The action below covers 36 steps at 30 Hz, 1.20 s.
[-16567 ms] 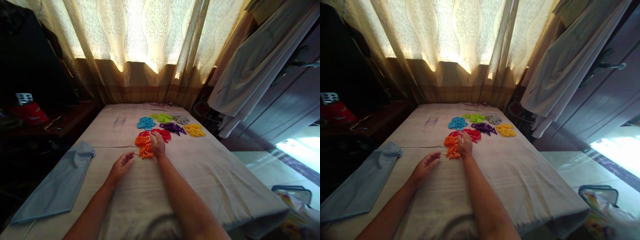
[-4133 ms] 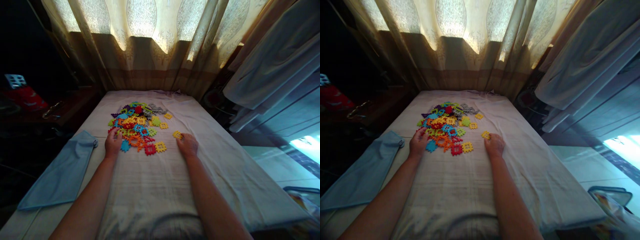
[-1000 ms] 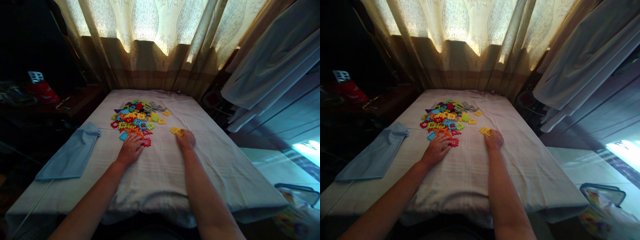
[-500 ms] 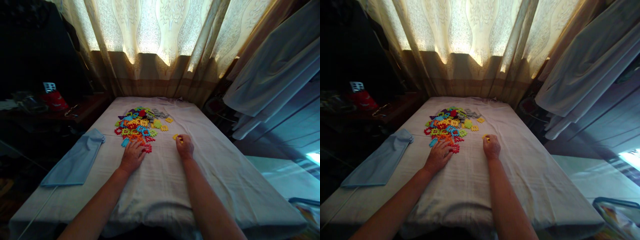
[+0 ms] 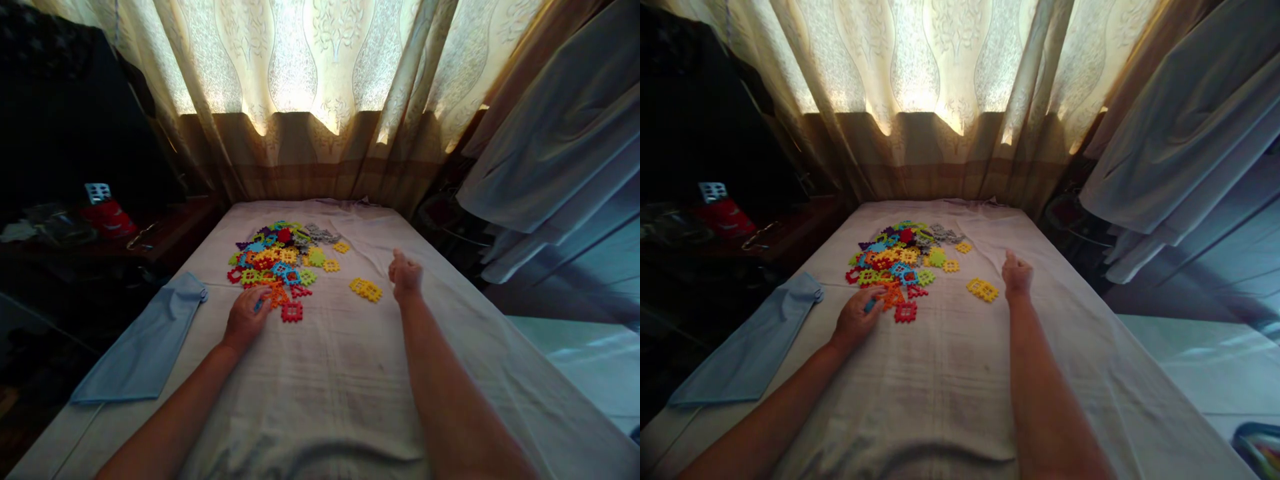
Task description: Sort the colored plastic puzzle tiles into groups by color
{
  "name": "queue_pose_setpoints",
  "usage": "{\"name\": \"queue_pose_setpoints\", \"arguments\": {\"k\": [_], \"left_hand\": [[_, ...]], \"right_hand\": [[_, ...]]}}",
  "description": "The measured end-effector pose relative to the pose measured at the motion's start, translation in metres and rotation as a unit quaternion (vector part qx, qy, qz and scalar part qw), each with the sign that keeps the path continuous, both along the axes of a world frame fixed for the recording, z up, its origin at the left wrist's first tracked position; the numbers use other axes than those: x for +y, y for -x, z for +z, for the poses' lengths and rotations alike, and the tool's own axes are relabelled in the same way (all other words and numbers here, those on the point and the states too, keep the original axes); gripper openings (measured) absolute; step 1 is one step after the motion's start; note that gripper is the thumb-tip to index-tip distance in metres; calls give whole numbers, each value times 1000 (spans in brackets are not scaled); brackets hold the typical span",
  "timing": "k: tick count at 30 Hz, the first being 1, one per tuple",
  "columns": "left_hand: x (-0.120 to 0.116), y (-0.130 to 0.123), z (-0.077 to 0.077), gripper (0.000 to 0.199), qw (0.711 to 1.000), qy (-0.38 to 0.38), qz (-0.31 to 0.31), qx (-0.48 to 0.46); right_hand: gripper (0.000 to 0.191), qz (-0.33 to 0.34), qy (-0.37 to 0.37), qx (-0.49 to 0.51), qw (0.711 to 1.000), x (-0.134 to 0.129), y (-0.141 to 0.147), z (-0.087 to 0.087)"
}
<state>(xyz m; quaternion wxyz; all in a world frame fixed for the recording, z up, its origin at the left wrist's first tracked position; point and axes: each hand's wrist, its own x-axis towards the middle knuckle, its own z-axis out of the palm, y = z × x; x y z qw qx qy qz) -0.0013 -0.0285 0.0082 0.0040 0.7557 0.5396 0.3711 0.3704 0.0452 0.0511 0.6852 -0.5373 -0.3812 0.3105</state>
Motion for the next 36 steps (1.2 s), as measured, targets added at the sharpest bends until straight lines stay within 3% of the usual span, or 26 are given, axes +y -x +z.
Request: {"name": "queue_pose_setpoints", "arguments": {"k": [2, 5, 8, 13, 16, 19, 22, 28, 32, 36], "left_hand": [[13, 11, 6, 27, 999, 9, 44, -3], [36, 23, 21, 32, 993, 21, 111, -22], [63, 27, 42, 36, 989, 44, 142, -21], [107, 20, 67, 38, 974, 131, 183, 20], [122, 16, 72, 34, 961, 196, 175, 81], [124, 13, 76, 33, 945, 255, 139, 154], [124, 12, 82, 41, 925, 303, 110, 200], [144, 17, 89, 63, 904, 287, 136, 287], [149, 12, 83, 59, 885, 312, 166, 302], [142, 5, 79, 54, 885, 284, 198, 311]], "right_hand": [[50, 68, 22, 153, 986, 3, -26, -2], [39, 153, 15, 313, 937, -2, -51, -14], [29, 120, 1, 424, 898, -7, -64, -25], [32, 44, -14, 532, 845, -2, -71, -30], [30, 41, -18, 531, 846, 6, -74, -33], [23, 51, -17, 508, 859, 11, -75, -35], [20, 33, -3, 518, 855, 12, -72, -32], [24, -3, 28, 523, 852, 11, -63, -21], [26, -18, 42, 505, 862, 12, -60, -19], [26, -21, 49, 493, 868, 12, -59, -19]]}}
